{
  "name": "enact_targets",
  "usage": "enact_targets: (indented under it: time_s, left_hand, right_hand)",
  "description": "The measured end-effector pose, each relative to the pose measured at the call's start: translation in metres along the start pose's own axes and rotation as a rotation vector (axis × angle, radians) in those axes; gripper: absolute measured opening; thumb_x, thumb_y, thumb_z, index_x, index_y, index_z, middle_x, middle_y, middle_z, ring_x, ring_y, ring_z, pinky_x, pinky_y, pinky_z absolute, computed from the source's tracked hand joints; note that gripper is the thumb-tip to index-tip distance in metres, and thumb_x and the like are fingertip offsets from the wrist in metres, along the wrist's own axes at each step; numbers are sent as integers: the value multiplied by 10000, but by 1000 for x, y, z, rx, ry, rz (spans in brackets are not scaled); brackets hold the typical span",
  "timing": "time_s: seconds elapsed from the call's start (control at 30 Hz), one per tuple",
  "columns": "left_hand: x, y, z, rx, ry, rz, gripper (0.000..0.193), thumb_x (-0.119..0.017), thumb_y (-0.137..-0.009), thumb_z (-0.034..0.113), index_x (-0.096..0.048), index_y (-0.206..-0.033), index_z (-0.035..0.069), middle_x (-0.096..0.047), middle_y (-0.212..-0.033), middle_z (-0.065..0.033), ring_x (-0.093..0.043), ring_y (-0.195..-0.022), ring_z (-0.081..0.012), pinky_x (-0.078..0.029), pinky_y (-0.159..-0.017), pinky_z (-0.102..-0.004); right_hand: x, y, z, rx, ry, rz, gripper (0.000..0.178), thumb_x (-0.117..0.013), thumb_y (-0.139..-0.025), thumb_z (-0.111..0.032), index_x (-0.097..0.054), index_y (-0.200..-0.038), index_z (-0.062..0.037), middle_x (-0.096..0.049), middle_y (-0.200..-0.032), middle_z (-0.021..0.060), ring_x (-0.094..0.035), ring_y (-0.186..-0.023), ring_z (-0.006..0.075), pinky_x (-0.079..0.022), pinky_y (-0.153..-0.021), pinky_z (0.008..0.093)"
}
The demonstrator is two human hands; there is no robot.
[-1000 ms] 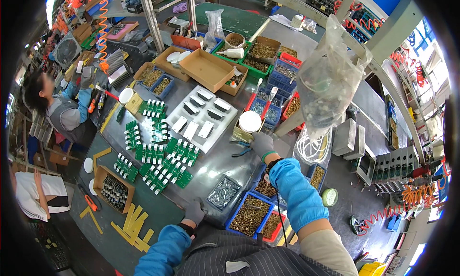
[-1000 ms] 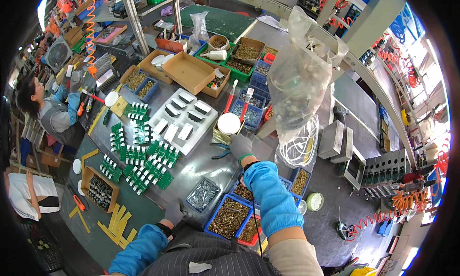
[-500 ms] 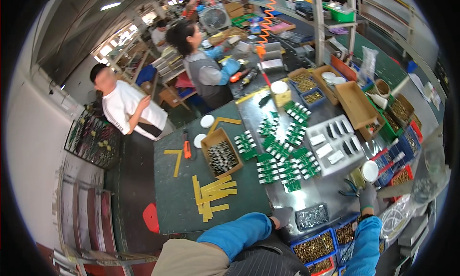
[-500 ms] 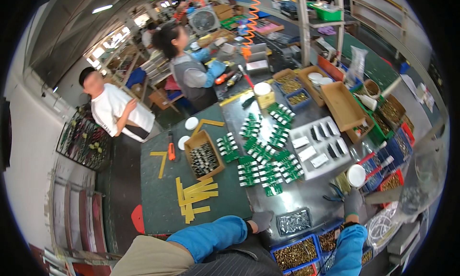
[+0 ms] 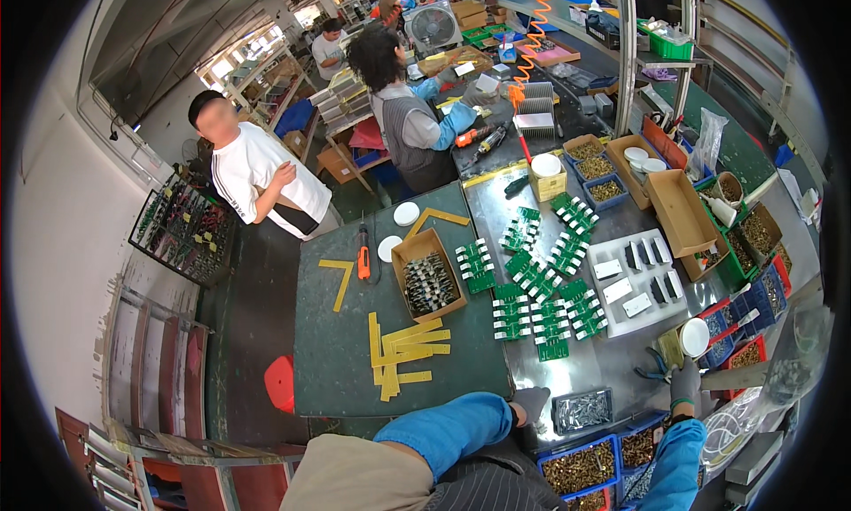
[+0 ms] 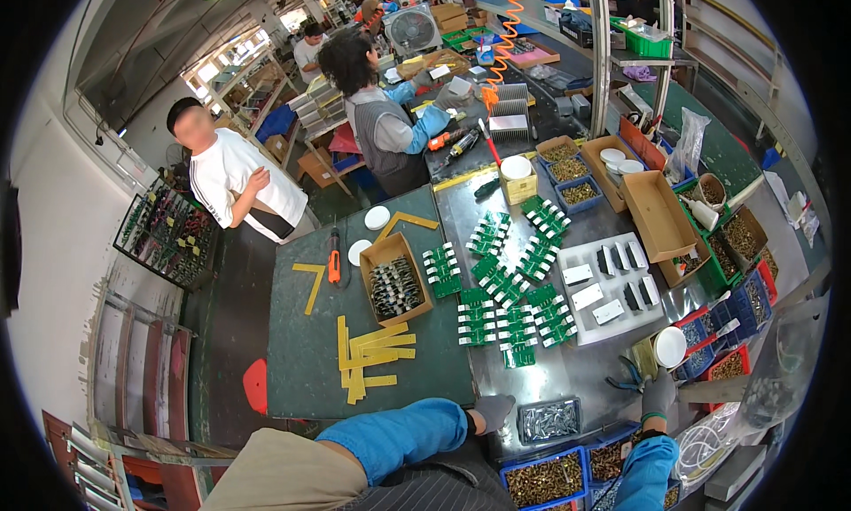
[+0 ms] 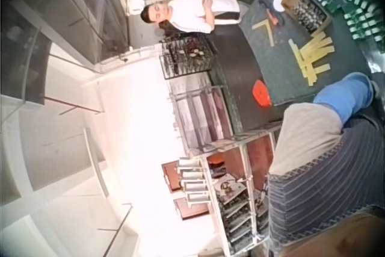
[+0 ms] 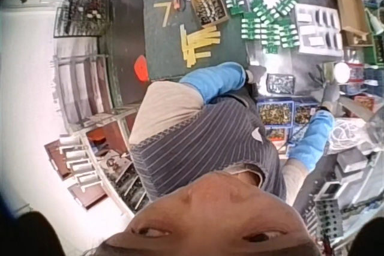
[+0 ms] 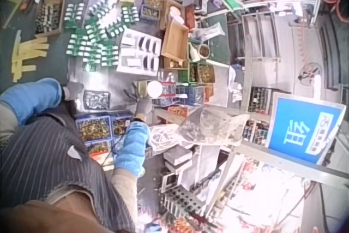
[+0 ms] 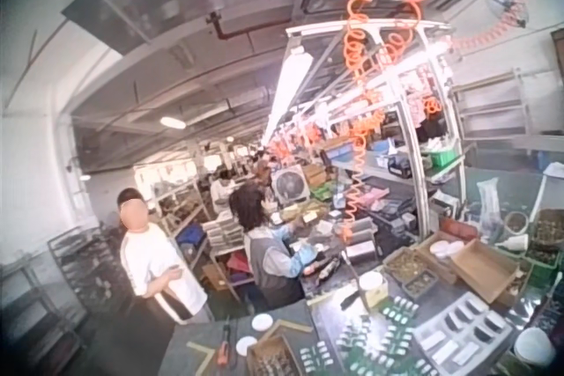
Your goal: Assembling and inspecting electrical components at a factory workstation.
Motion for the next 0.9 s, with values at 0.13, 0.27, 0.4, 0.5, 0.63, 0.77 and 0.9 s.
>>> enact_targets:
  time_s: [0.13,0.27,0.4,0.5,0.63,0.77,0.9]
  left_hand:
    - [4,2,4,-4,6,-14,249,-671,-831,66,-613,-1069,25,-702,-987,-208,-708,-926,-399,-557,-751,-491]
    - [0,0,2,6,1,-14,239,-666,-832,52,-620,-1065,29,-704,-995,-205,-708,-930,-401,-557,-755,-491]
    - [-2,-2,3,19,0,-22,229,-661,-833,43,-623,-1058,26,-705,-997,-202,-707,-933,-404,-557,-761,-489]
    - [-2,-2,1,26,4,-29,222,-658,-834,38,-628,-1053,24,-707,-995,-202,-707,-940,-404,-557,-767,-486]
    - [0,-3,3,17,1,-28,220,-661,-830,37,-632,-1047,20,-714,-988,-199,-709,-948,-398,-556,-770,-485]
    - [4,-2,5,26,-9,-37,217,-664,-831,42,-635,-1044,18,-719,-985,-193,-711,-947,-393,-557,-769,-485]
    - [6,-1,4,25,-2,-19,222,-667,-828,45,-635,-1046,17,-719,-981,-195,-713,-943,-391,-558,-766,-485]
  right_hand:
    - [-3,1,4,10,0,14,283,-721,-841,-219,-627,-1012,-15,-682,-978,245,-645,-967,457,-496,-834,535]
    - [-2,1,2,4,-2,-1,292,-718,-845,-219,-623,-1031,-14,-678,-990,248,-644,-977,452,-500,-842,531]
    - [-6,0,9,-12,25,-6,295,-716,-848,-219,-621,-1043,-19,-678,-1005,243,-644,-983,449,-501,-849,528]
    - [-5,0,3,-11,28,-15,297,-714,-849,-218,-620,-1049,-20,-679,-1011,242,-645,-983,448,-503,-851,529]
    - [-2,1,1,-5,27,0,298,-707,-857,-223,-620,-1049,-12,-682,-995,248,-648,-976,451,-504,-841,532]
    - [1,1,-1,-6,47,-16,307,-700,-867,-230,-621,-1065,-10,-681,-1000,254,-648,-987,450,-508,-835,528]
    - [2,2,-5,-19,44,-33,315,-702,-867,-233,-621,-1076,-11,-682,-1015,248,-647,-995,448,-510,-840,528]
Point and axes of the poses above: each hand's wrist, its own y-axis away from the middle knuckle, its own x-axis out of the back of the hand, z = x × y, the point moved 2 cm from there along -y, towards the middle knuckle
